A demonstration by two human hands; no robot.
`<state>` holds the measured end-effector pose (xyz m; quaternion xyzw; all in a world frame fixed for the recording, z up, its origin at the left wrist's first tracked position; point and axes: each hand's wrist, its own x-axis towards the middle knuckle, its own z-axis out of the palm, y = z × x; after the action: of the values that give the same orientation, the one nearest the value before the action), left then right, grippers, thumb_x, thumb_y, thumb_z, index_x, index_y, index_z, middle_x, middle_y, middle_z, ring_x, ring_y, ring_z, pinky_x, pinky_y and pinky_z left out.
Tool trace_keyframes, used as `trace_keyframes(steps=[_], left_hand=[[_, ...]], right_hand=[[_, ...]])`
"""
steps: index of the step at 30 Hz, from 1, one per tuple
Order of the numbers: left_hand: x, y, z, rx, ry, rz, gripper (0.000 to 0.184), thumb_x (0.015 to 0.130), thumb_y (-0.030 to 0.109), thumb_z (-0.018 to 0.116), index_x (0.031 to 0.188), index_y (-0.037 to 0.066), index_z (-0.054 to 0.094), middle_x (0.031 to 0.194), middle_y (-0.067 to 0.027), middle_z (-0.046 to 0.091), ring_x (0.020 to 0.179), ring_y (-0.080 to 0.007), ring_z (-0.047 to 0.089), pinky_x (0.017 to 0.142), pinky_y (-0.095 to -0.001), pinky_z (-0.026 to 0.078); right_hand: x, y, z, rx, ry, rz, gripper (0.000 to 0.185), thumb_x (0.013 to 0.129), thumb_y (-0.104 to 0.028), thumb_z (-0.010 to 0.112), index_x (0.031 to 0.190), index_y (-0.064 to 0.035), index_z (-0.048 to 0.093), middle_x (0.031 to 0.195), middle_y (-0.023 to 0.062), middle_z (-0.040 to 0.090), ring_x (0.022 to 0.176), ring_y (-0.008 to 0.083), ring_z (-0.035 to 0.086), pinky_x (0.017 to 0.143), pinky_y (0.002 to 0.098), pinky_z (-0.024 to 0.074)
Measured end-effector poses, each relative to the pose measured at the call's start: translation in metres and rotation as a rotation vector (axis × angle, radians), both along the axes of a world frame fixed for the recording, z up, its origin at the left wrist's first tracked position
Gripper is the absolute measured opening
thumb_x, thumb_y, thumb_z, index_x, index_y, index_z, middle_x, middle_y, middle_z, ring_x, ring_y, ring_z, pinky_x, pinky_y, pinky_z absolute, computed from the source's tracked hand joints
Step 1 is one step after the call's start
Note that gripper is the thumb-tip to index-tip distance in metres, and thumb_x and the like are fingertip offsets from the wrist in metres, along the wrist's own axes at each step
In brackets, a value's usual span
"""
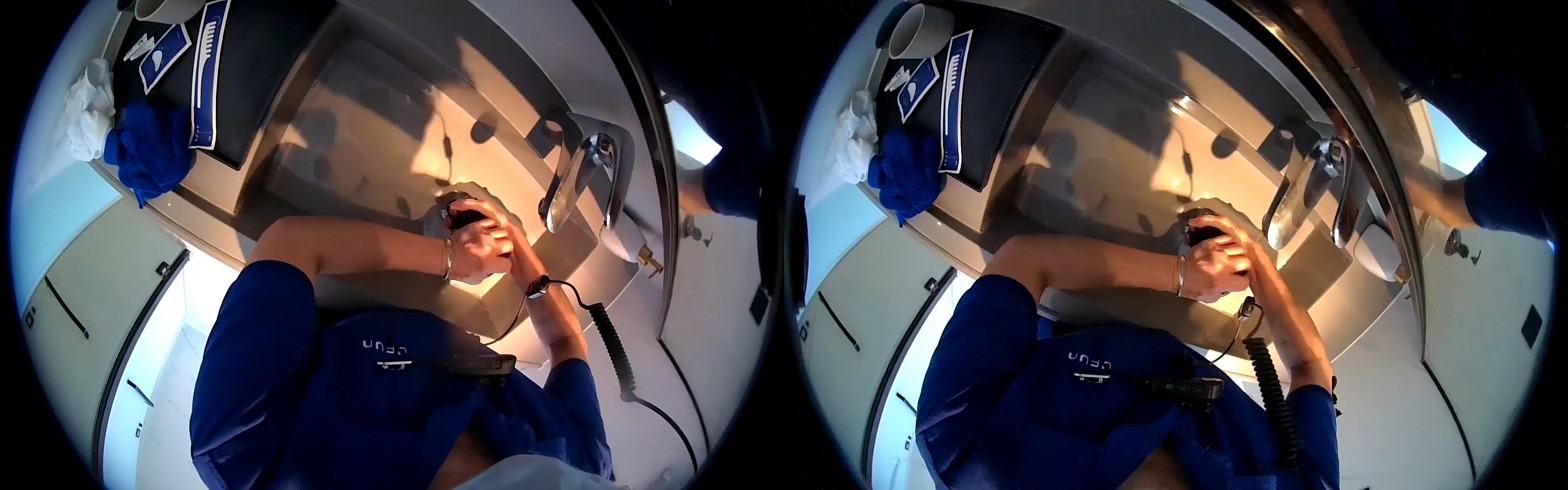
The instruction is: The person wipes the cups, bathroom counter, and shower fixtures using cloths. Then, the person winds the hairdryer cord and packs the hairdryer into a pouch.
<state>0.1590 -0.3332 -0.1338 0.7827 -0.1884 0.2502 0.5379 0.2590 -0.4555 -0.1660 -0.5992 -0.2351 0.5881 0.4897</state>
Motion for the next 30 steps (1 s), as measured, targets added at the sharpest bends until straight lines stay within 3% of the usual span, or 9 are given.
trace_keyframes(steps=[4, 6, 14, 19, 24, 26, 28, 29, 30], left_hand=[[0.003, -0.003, -0.003, -0.003, -0.029, 0.017, 0.014, 0.057, 0.022, 0.061, 0.062, 0.010, 0.054, 0.073, -0.0065, 0.054, 0.075, -0.0245, 0.057, 0.072, -0.0388, 0.045], [0.004, -0.002, -0.005, 0.039, -0.034, -0.068, 0.013, 0.056, 0.021, 0.059, 0.062, 0.010, 0.054, 0.072, -0.0058, 0.052, 0.073, -0.0238, 0.055, 0.072, -0.0385, 0.045], [-0.004, -0.005, -0.013, 0.098, -0.098, -0.101, 0.021, 0.057, 0.021, 0.059, 0.073, 0.008, 0.056, 0.078, -0.0066, 0.053, 0.079, -0.0243, 0.055, 0.076, -0.0402, 0.044], [-0.022, 0.012, 0.024, -0.037, 0.056, -0.072, 0.036, 0.062, 0.015, 0.066, 0.097, 0.009, 0.061, 0.102, -0.0100, 0.058, 0.104, -0.0285, 0.055, 0.091, -0.0459, 0.042], [-0.037, 0.051, 0.052, 0.011, 0.359, 0.080, 0.068, 0.061, 0.019, 0.073, 0.122, 0.005, 0.048, 0.122, -0.0157, 0.051, 0.120, -0.0371, 0.045, 0.100, -0.0500, 0.035], [-0.054, 0.063, 0.063, -0.265, 0.779, 0.152, 0.080, 0.076, 0.032, 0.070, 0.140, 0.007, 0.029, 0.134, -0.0205, 0.041, 0.127, -0.0358, 0.039, 0.103, -0.0510, 0.034], [-0.067, 0.070, 0.055, -1.208, 1.428, -0.039, 0.077, 0.085, 0.038, 0.063, 0.145, 0.011, 0.021, 0.139, -0.0166, 0.037, 0.127, -0.0312, 0.040, 0.099, -0.0496, 0.039], [-0.067, 0.070, 0.058, -1.187, 1.440, -0.046, 0.077, 0.085, 0.038, 0.063, 0.145, 0.011, 0.021, 0.139, -0.0166, 0.037, 0.127, -0.0312, 0.040, 0.099, -0.0496, 0.039], [-0.065, 0.072, 0.061, -1.583, 1.465, -0.039, 0.068, 0.086, 0.036, 0.064, 0.138, 0.009, 0.031, 0.134, -0.0148, 0.043, 0.121, -0.0288, 0.047, 0.096, -0.0491, 0.042]], right_hand=[[0.019, 0.000, -0.041, 0.094, 0.135, 0.192, 0.037, 0.088, -0.023, 0.055, 0.119, -0.0028, 0.058, 0.121, 0.0124, 0.057, 0.118, 0.0249, 0.051, 0.105, 0.0366, 0.0353], [0.020, 0.038, -0.002, -0.611, 0.148, 0.233, 0.035, 0.084, -0.028, 0.063, 0.107, -0.0028, 0.065, 0.113, 0.0103, 0.062, 0.114, 0.0209, 0.053, 0.103, 0.0309, 0.0359], [0.012, 0.040, 0.007, -0.607, 0.212, 0.035, 0.034, 0.086, -0.034, 0.062, 0.103, -0.0057, 0.067, 0.102, 0.0052, 0.065, 0.096, 0.0129, 0.058, 0.088, 0.0265, 0.0438], [-0.025, 0.011, 0.033, -0.443, 0.733, -0.409, 0.064, 0.087, -0.057, 0.052, 0.121, -0.0037, 0.054, 0.100, 0.0086, 0.063, 0.090, 0.0168, 0.060, 0.072, 0.0292, 0.0527], [-0.067, 0.019, 0.075, -0.118, 0.778, -1.001, 0.030, 0.085, -0.020, 0.060, 0.111, -0.0064, 0.055, 0.105, 0.0124, 0.061, 0.099, 0.0253, 0.061, 0.084, 0.0400, 0.0522], [-0.073, 0.007, 0.073, 0.034, 0.785, -1.131, 0.019, 0.082, -0.009, 0.060, 0.100, -0.0097, 0.055, 0.103, 0.0101, 0.062, 0.095, 0.0247, 0.061, 0.085, 0.0408, 0.0518], [-0.078, 0.006, 0.076, 0.133, 0.550, -1.225, 0.020, 0.080, -0.003, 0.058, 0.099, -0.0073, 0.055, 0.103, 0.0110, 0.061, 0.095, 0.0246, 0.060, 0.086, 0.0412, 0.0515], [-0.080, 0.006, 0.080, 0.148, 0.441, -1.243, 0.021, 0.076, 0.002, 0.060, 0.095, -0.0044, 0.056, 0.103, 0.0127, 0.060, 0.098, 0.0262, 0.059, 0.090, 0.0406, 0.0477], [-0.083, 0.007, 0.086, 0.158, 0.445, -1.259, 0.021, 0.076, 0.002, 0.060, 0.095, -0.0044, 0.056, 0.103, 0.0127, 0.060, 0.098, 0.0262, 0.059, 0.090, 0.0406, 0.0477]])
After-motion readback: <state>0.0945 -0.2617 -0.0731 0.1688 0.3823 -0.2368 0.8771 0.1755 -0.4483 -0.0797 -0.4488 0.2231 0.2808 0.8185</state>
